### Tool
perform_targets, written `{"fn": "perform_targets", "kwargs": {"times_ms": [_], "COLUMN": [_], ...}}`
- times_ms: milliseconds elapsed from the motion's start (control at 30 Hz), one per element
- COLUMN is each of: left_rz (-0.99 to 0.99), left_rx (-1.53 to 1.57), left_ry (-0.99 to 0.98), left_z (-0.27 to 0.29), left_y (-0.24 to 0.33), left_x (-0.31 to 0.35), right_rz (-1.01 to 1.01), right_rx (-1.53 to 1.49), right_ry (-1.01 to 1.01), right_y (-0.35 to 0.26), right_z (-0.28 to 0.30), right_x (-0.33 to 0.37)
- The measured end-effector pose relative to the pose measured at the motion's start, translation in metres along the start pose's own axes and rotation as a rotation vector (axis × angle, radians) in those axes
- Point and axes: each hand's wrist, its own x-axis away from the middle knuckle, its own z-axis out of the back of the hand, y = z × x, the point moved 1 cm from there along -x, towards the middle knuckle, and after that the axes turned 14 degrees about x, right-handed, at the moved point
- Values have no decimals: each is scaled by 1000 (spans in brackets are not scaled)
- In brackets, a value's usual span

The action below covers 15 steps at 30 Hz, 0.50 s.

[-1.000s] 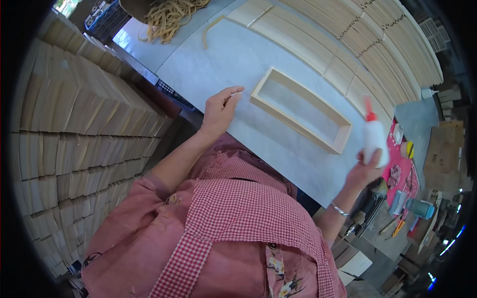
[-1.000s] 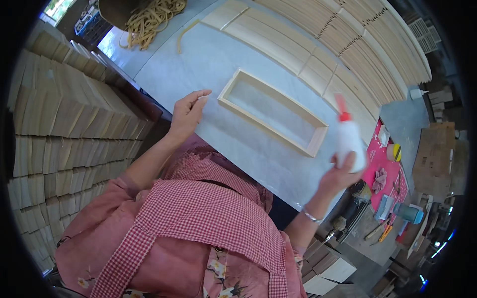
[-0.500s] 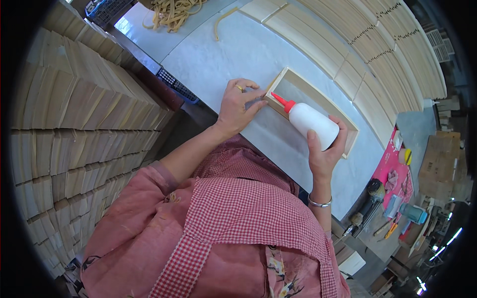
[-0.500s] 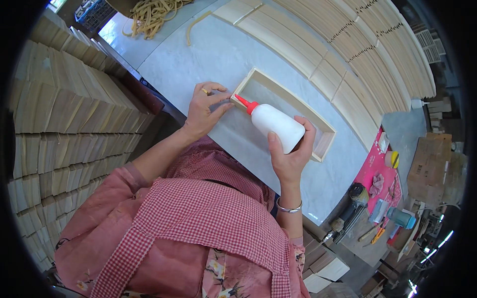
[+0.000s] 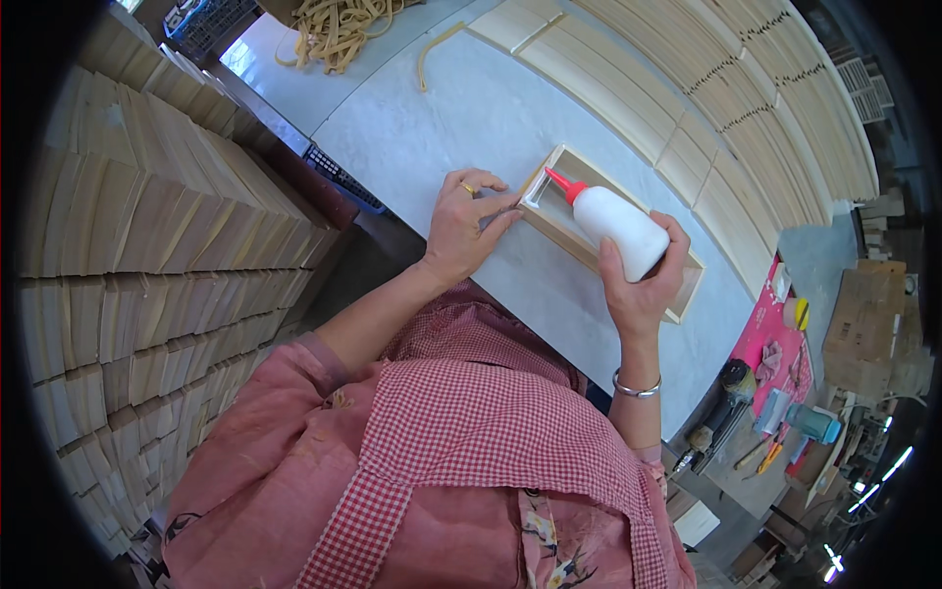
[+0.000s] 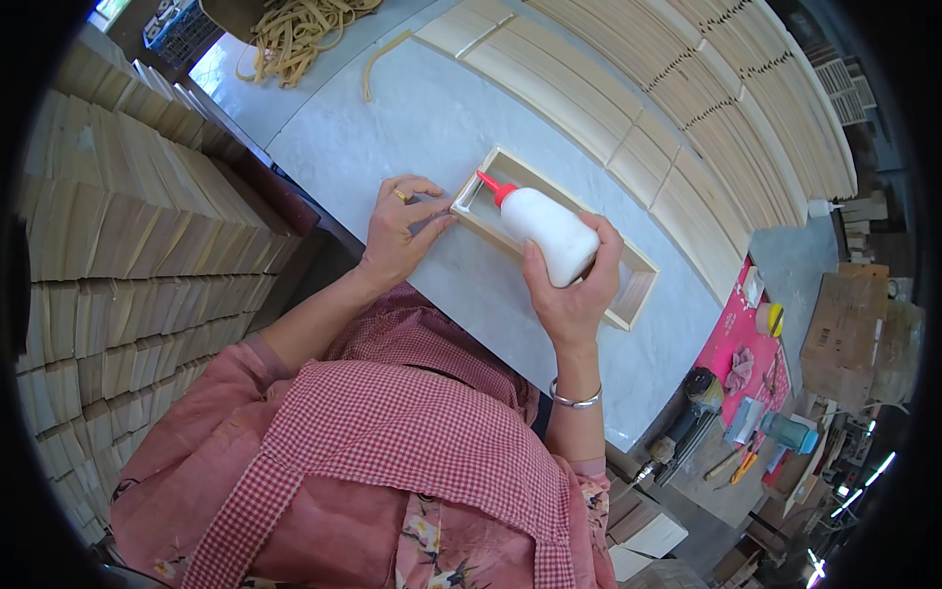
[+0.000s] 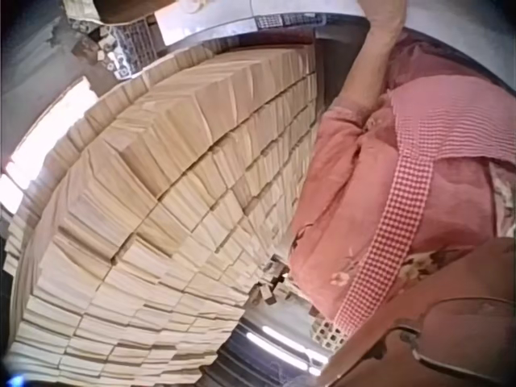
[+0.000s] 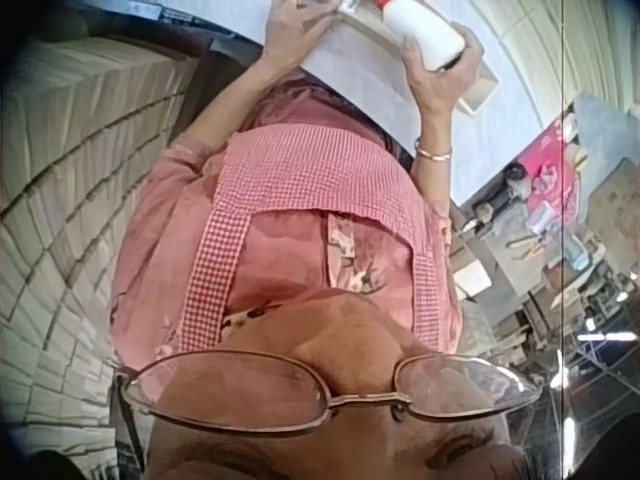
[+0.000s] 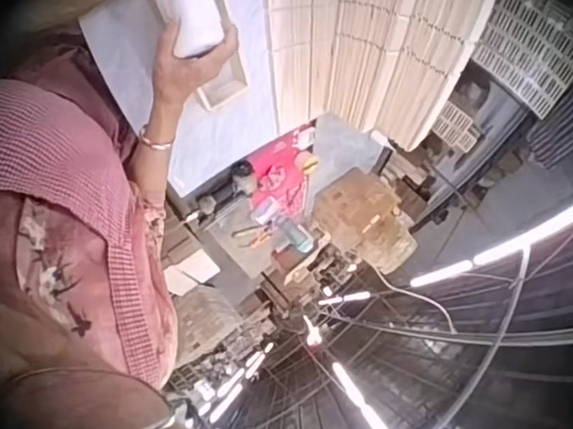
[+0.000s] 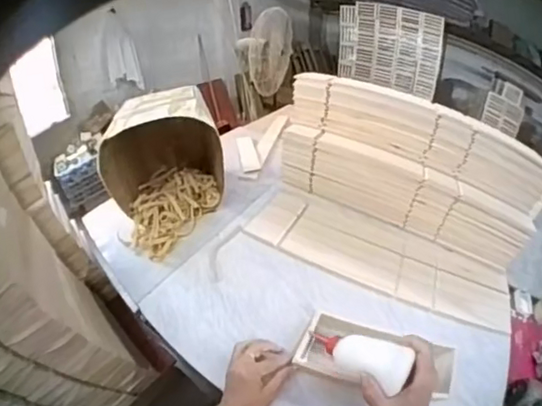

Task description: Assemble small wooden boxes by gluing wooden strips and securing them with a pneumatic nailer.

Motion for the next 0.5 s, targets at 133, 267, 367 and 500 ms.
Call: {"fn": "perform_targets", "kwargs": {"times_ms": [133,267,367,500], "left_rz": [-8,-12,-12,8], "left_rx": [-4,-7,-11,-2], "left_ry": [0,-1,2,-19], "left_z": [0,0,0,1], "left_y": [1,0,-1,0], "left_x": [0,1,2,1], "right_rz": [20,21,8,-19], "right_rx": [45,80,91,129], "right_ry": [44,82,103,103], "right_y": [5,9,10,12], "right_z": [-6,-8,-6,3], "right_x": [-13,-19,-20,-16]}}
